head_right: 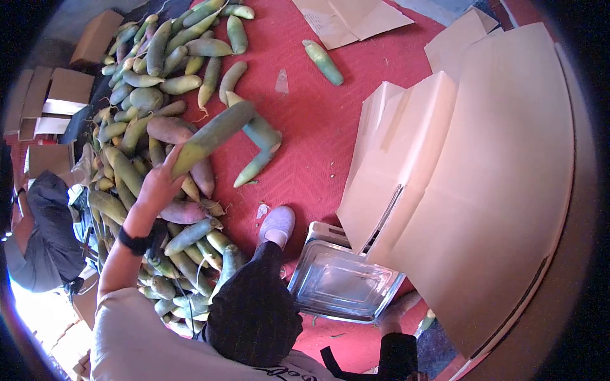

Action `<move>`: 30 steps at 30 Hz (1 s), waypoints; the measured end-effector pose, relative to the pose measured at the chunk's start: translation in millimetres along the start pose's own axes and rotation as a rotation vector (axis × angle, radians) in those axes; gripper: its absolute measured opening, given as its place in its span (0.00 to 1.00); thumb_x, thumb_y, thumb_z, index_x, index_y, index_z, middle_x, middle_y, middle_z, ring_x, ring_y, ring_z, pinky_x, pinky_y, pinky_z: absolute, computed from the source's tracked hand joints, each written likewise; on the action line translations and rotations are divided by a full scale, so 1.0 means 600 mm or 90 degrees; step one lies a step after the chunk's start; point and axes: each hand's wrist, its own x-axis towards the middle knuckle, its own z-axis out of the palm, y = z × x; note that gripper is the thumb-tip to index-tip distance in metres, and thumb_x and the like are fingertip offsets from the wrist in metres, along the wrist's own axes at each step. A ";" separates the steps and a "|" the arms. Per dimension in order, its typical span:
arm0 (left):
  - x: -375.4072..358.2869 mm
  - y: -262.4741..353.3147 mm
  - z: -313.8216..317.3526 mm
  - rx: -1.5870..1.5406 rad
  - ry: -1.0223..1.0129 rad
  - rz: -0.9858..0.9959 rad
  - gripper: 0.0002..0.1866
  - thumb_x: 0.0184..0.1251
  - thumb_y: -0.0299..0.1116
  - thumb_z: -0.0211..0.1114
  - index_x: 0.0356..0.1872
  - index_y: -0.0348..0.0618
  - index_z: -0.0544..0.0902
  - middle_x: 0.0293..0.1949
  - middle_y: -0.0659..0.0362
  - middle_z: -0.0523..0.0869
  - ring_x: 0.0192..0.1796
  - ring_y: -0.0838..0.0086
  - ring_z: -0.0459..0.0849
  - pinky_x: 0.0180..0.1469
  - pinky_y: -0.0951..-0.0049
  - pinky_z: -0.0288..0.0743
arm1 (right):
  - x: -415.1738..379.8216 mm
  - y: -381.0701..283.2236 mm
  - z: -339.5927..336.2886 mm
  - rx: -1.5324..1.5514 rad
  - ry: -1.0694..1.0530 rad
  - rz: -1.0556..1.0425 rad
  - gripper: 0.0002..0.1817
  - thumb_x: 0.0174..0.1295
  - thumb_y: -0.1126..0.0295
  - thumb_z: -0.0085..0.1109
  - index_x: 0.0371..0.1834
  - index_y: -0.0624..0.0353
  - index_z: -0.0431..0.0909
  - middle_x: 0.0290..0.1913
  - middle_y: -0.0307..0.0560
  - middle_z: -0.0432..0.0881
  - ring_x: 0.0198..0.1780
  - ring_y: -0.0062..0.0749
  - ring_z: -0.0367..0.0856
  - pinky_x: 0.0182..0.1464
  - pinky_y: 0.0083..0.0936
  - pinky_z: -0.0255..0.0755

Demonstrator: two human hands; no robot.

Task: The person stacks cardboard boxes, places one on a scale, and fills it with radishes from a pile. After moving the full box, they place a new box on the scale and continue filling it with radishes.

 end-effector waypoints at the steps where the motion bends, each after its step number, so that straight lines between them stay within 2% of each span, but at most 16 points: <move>1: -0.024 -0.009 -0.005 0.002 -0.001 -0.001 0.39 0.53 0.32 0.63 0.67 0.54 0.55 0.31 0.42 0.79 0.35 0.50 0.80 0.39 0.55 0.74 | -0.001 -0.002 -0.002 0.009 -0.015 0.000 0.08 0.57 0.62 0.55 0.33 0.52 0.77 0.34 0.46 0.80 0.32 0.43 0.79 0.33 0.36 0.72; 4: -0.090 -0.032 -0.017 0.025 -0.063 -0.054 0.40 0.51 0.31 0.64 0.67 0.55 0.54 0.30 0.42 0.79 0.35 0.50 0.80 0.39 0.55 0.73 | -0.002 -0.009 -0.003 -0.004 -0.017 -0.011 0.08 0.57 0.62 0.54 0.33 0.53 0.77 0.34 0.47 0.80 0.32 0.43 0.78 0.32 0.37 0.71; 6: -0.113 -0.037 -0.013 0.092 -0.196 -0.065 0.38 0.50 0.30 0.64 0.65 0.54 0.60 0.33 0.43 0.80 0.37 0.51 0.81 0.42 0.59 0.74 | 0.000 -0.018 -0.013 -0.009 -0.032 0.014 0.09 0.57 0.62 0.54 0.34 0.53 0.77 0.34 0.47 0.80 0.32 0.44 0.78 0.33 0.37 0.71; 7: -0.113 -0.034 -0.013 0.094 -0.196 -0.058 0.38 0.50 0.30 0.64 0.65 0.54 0.60 0.33 0.43 0.80 0.37 0.51 0.81 0.42 0.59 0.74 | -0.002 -0.026 -0.013 -0.015 -0.052 0.042 0.09 0.57 0.62 0.54 0.34 0.54 0.77 0.34 0.47 0.80 0.33 0.44 0.78 0.33 0.36 0.71; 9: -0.130 -0.023 -0.024 -0.172 -0.096 -0.147 0.34 0.48 0.28 0.64 0.62 0.52 0.66 0.38 0.44 0.82 0.41 0.55 0.81 0.44 0.64 0.74 | -0.007 -0.024 -0.012 -0.023 -0.015 0.003 0.09 0.57 0.62 0.54 0.34 0.54 0.77 0.34 0.47 0.80 0.33 0.44 0.78 0.34 0.36 0.71; 10: -0.126 -0.013 -0.038 -0.174 -0.093 -0.143 0.34 0.48 0.28 0.64 0.62 0.52 0.66 0.38 0.44 0.82 0.41 0.55 0.81 0.44 0.64 0.74 | 0.000 -0.023 -0.007 -0.030 0.041 -0.039 0.08 0.57 0.63 0.55 0.34 0.54 0.77 0.34 0.47 0.80 0.34 0.44 0.78 0.34 0.36 0.71; 12: -0.126 0.007 -0.078 -0.222 -0.118 -0.190 0.31 0.48 0.28 0.64 0.59 0.49 0.70 0.41 0.46 0.82 0.45 0.57 0.81 0.47 0.68 0.73 | 0.006 -0.036 -0.024 -0.060 0.014 -0.018 0.08 0.56 0.64 0.55 0.34 0.54 0.76 0.34 0.47 0.79 0.34 0.44 0.78 0.34 0.36 0.72; 17: -0.091 0.083 -0.145 -0.231 -0.002 -0.063 0.29 0.49 0.25 0.64 0.58 0.45 0.71 0.43 0.46 0.81 0.46 0.56 0.81 0.48 0.68 0.73 | 0.015 -0.026 -0.022 -0.031 -0.003 -0.018 0.06 0.56 0.67 0.56 0.33 0.54 0.76 0.34 0.46 0.79 0.34 0.44 0.78 0.35 0.36 0.72; 18: -0.067 0.094 -0.139 -0.231 -0.001 -0.062 0.29 0.49 0.25 0.64 0.58 0.45 0.71 0.43 0.46 0.81 0.46 0.56 0.81 0.48 0.68 0.73 | 0.019 -0.026 -0.023 -0.006 0.000 -0.020 0.06 0.56 0.67 0.56 0.33 0.54 0.75 0.34 0.46 0.78 0.34 0.44 0.77 0.35 0.36 0.72; 20: -0.006 0.110 -0.115 -0.250 0.097 0.040 0.29 0.51 0.27 0.64 0.59 0.45 0.69 0.42 0.45 0.81 0.46 0.54 0.80 0.48 0.67 0.73 | 0.024 -0.021 -0.022 0.018 0.004 -0.021 0.05 0.56 0.67 0.55 0.33 0.54 0.75 0.34 0.46 0.78 0.33 0.44 0.77 0.35 0.36 0.72; 24: 0.178 0.179 -0.041 -0.258 0.197 0.127 0.28 0.54 0.34 0.63 0.59 0.46 0.68 0.42 0.44 0.80 0.44 0.53 0.80 0.45 0.60 0.73 | 0.020 -0.006 -0.013 -0.004 0.004 -0.009 0.07 0.57 0.64 0.55 0.33 0.54 0.75 0.34 0.46 0.78 0.33 0.44 0.77 0.35 0.36 0.72; 26: 0.286 0.210 0.015 -0.242 0.316 0.215 0.27 0.56 0.37 0.62 0.58 0.50 0.69 0.41 0.44 0.81 0.42 0.52 0.80 0.43 0.58 0.74 | 0.022 -0.001 -0.014 -0.016 0.008 -0.014 0.07 0.57 0.63 0.55 0.33 0.53 0.75 0.34 0.46 0.79 0.33 0.44 0.78 0.36 0.36 0.72; 28: 0.376 0.250 0.051 -0.194 0.283 0.156 0.28 0.56 0.37 0.62 0.59 0.50 0.68 0.42 0.45 0.80 0.42 0.52 0.81 0.42 0.58 0.74 | 0.018 0.005 -0.010 -0.021 0.006 0.003 0.08 0.57 0.63 0.55 0.34 0.54 0.76 0.35 0.47 0.79 0.35 0.44 0.78 0.37 0.36 0.72; 30: 0.420 0.294 0.050 -0.098 0.173 0.092 0.27 0.60 0.36 0.58 0.62 0.53 0.64 0.42 0.48 0.81 0.41 0.54 0.82 0.41 0.59 0.76 | 0.018 0.004 -0.006 -0.022 0.006 0.019 0.09 0.58 0.62 0.55 0.35 0.54 0.76 0.37 0.47 0.79 0.36 0.45 0.78 0.38 0.36 0.72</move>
